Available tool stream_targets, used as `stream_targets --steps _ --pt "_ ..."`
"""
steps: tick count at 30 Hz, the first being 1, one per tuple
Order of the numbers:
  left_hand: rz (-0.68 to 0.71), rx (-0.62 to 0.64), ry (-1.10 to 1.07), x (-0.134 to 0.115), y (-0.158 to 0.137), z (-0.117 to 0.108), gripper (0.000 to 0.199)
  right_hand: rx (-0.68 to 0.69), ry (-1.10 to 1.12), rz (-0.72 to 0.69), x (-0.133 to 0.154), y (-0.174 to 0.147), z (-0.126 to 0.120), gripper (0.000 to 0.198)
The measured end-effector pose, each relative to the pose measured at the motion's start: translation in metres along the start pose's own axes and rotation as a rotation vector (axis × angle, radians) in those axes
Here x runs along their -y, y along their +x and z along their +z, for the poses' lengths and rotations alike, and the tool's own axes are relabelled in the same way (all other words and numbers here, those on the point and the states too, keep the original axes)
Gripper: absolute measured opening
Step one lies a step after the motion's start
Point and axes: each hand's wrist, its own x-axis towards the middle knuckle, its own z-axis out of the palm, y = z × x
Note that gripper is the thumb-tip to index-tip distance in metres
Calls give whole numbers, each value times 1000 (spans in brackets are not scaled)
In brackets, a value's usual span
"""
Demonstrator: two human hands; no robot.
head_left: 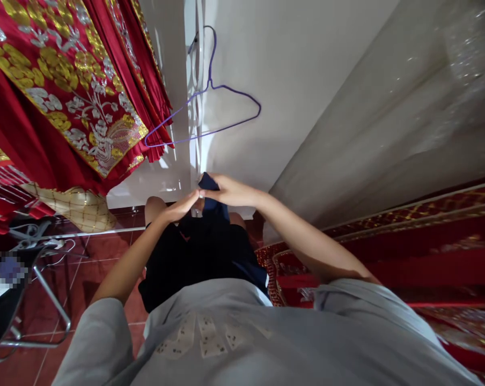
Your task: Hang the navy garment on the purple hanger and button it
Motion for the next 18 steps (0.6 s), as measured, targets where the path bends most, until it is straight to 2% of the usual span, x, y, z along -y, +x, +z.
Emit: stream_targets --steps 3,4,5,7,9,11,12,13,15,17,18 --pt "-153 336 73 26 -26 -7 47 -110 -176 -74 15 5 -32 28" --pt "-170 389 113 32 -32 -8 40 -156 -217 -105 19 8 -40 30" --pt "-172 382 146 37 -37 -8 35 -200 -246 -135 21 12 -47 31" --pt "-130 223 193 41 -37 -7 29 -275 -271 -184 24 20 -55 33" --pt "-36 -31 241 40 -26 -5 31 -314 -265 -206 24 27 -56 36" --pt "71 -241 277 34 -9 -2 47 -304 -242 -198 24 30 -51 38" --pt "108 -273 293 30 -1 -1 54 -278 -227 -187 25 30 -48 39" --pt "124 -248 304 27 6 -1 57 -239 -209 -175 26 29 -45 38" --pt "83 -63 350 22 16 -2 49 -133 -173 -150 31 25 -40 35" --pt "-62 133 508 19 18 -9 33 -17 -153 -127 37 19 -39 29" --pt "-150 181 614 18 16 -17 26 31 -156 -115 39 17 -40 25"
